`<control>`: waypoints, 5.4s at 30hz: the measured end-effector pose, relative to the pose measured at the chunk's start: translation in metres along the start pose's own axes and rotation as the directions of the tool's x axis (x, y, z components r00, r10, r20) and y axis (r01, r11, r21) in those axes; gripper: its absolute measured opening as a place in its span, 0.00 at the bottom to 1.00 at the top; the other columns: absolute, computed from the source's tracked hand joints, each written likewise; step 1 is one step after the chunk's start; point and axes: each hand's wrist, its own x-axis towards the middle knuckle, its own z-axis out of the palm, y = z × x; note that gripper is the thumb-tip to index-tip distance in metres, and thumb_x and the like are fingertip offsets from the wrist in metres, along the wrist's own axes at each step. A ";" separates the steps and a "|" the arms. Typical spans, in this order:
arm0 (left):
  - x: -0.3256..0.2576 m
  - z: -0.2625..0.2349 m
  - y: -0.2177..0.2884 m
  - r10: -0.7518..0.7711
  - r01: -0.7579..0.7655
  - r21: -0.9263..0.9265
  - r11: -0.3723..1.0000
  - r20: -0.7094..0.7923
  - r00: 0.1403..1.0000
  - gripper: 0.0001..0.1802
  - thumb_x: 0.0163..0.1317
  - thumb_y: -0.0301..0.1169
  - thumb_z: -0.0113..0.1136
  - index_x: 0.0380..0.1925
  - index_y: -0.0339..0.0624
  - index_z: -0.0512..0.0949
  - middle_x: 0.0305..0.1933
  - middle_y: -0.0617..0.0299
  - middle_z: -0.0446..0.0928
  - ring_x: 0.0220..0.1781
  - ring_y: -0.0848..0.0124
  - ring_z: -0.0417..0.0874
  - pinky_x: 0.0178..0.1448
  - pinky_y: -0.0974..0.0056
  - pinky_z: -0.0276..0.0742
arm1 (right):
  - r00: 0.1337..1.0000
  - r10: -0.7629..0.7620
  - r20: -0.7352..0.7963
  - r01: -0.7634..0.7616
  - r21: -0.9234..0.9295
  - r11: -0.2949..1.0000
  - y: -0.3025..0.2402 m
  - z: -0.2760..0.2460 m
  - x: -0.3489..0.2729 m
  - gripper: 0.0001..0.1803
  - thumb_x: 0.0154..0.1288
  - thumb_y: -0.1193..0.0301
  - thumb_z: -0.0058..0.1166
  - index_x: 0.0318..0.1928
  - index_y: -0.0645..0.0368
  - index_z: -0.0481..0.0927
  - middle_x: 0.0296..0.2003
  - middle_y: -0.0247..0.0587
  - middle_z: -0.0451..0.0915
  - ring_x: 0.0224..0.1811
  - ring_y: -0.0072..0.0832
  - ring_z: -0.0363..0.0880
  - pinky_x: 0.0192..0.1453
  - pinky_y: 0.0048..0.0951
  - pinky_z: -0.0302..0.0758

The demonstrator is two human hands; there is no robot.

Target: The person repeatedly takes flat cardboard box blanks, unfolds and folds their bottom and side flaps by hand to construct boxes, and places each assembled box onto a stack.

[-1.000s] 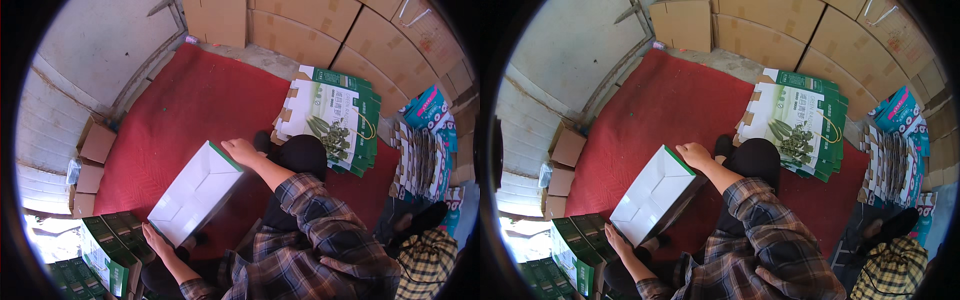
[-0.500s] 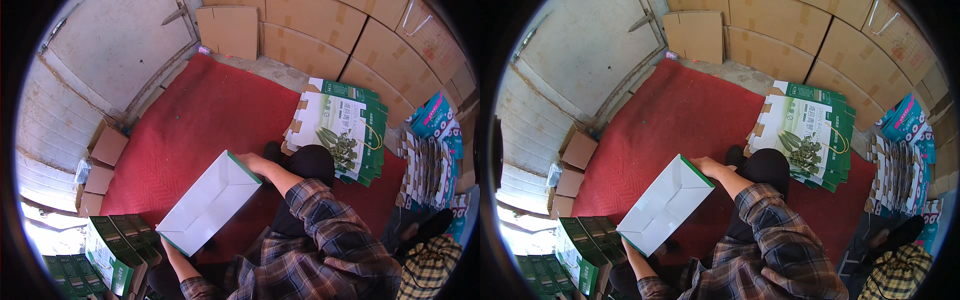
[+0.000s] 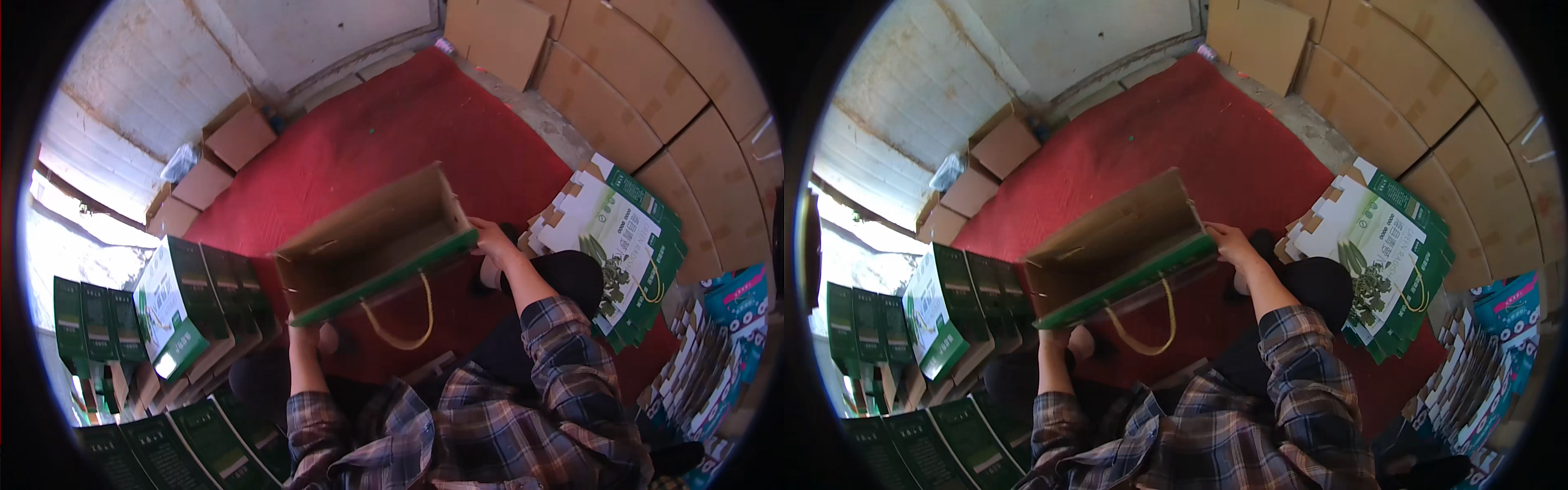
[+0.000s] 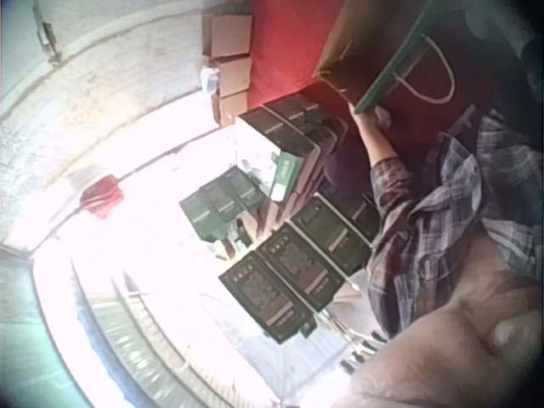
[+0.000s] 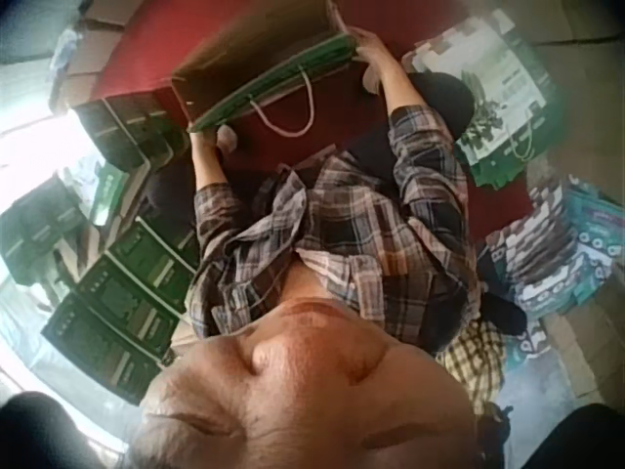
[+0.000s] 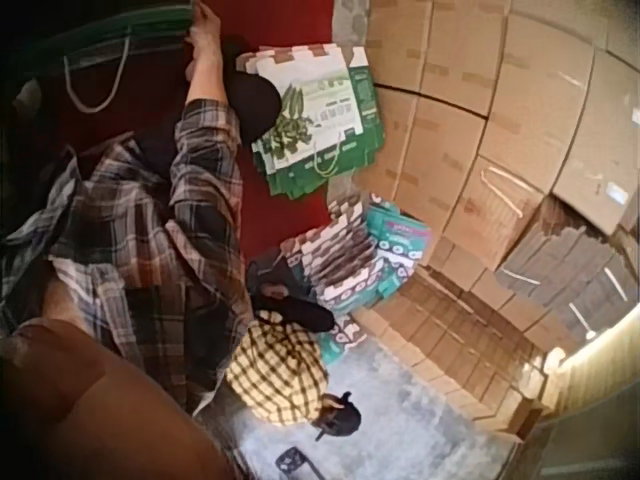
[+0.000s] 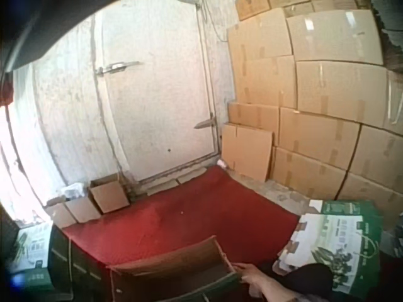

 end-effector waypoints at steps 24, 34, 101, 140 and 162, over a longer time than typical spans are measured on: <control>0.014 0.045 0.013 0.078 -0.156 0.364 0.918 0.221 0.972 0.24 0.68 0.30 0.56 0.63 0.36 0.68 0.42 0.65 0.75 0.36 0.77 0.78 0.39 0.72 0.77 | 0.982 0.010 0.189 -0.028 0.090 0.996 0.001 -0.006 0.029 0.31 0.71 0.53 0.50 0.65 0.62 0.68 0.62 0.42 0.71 0.62 0.31 0.70 0.56 0.31 0.73; 0.009 0.039 0.031 -0.132 -0.042 0.479 0.877 0.323 0.937 0.41 0.63 0.54 0.59 0.67 0.36 0.62 0.55 0.54 0.71 0.55 0.65 0.73 0.60 0.60 0.69 | 0.947 0.122 0.297 -0.156 0.096 0.983 -0.010 -0.003 0.026 0.50 0.62 0.36 0.50 0.70 0.64 0.58 0.70 0.45 0.60 0.71 0.36 0.59 0.73 0.44 0.51; -0.001 0.100 -0.019 0.245 -0.524 0.773 -0.357 0.619 0.746 0.48 0.36 0.48 0.76 0.63 0.55 0.71 0.55 0.55 0.71 0.62 0.55 0.68 0.63 0.43 0.61 | 0.837 -0.469 0.280 0.368 -0.924 0.104 0.027 0.044 0.004 0.48 0.43 0.69 0.69 0.68 0.54 0.62 0.56 0.39 0.69 0.62 0.34 0.64 0.57 0.40 0.65; -0.002 0.105 -0.023 0.161 -0.570 0.697 -0.434 0.683 0.713 0.52 0.38 0.46 0.76 0.66 0.43 0.65 0.57 0.56 0.68 0.61 0.54 0.66 0.67 0.48 0.58 | 0.870 -0.359 0.338 0.355 -0.934 -0.019 0.028 0.068 0.014 0.42 0.58 0.76 0.52 0.73 0.41 0.54 0.73 0.38 0.53 0.76 0.40 0.46 0.73 0.65 0.43; -0.015 0.068 0.108 0.488 -0.468 0.245 0.849 -0.026 0.872 0.32 0.51 0.41 0.70 0.52 0.31 0.74 0.48 0.53 0.77 0.49 0.66 0.79 0.54 0.62 0.74 | 0.935 -0.333 0.124 0.346 -0.532 0.772 -0.090 -0.033 -0.032 0.30 0.62 0.74 0.54 0.66 0.61 0.67 0.65 0.55 0.67 0.69 0.42 0.63 0.71 0.40 0.60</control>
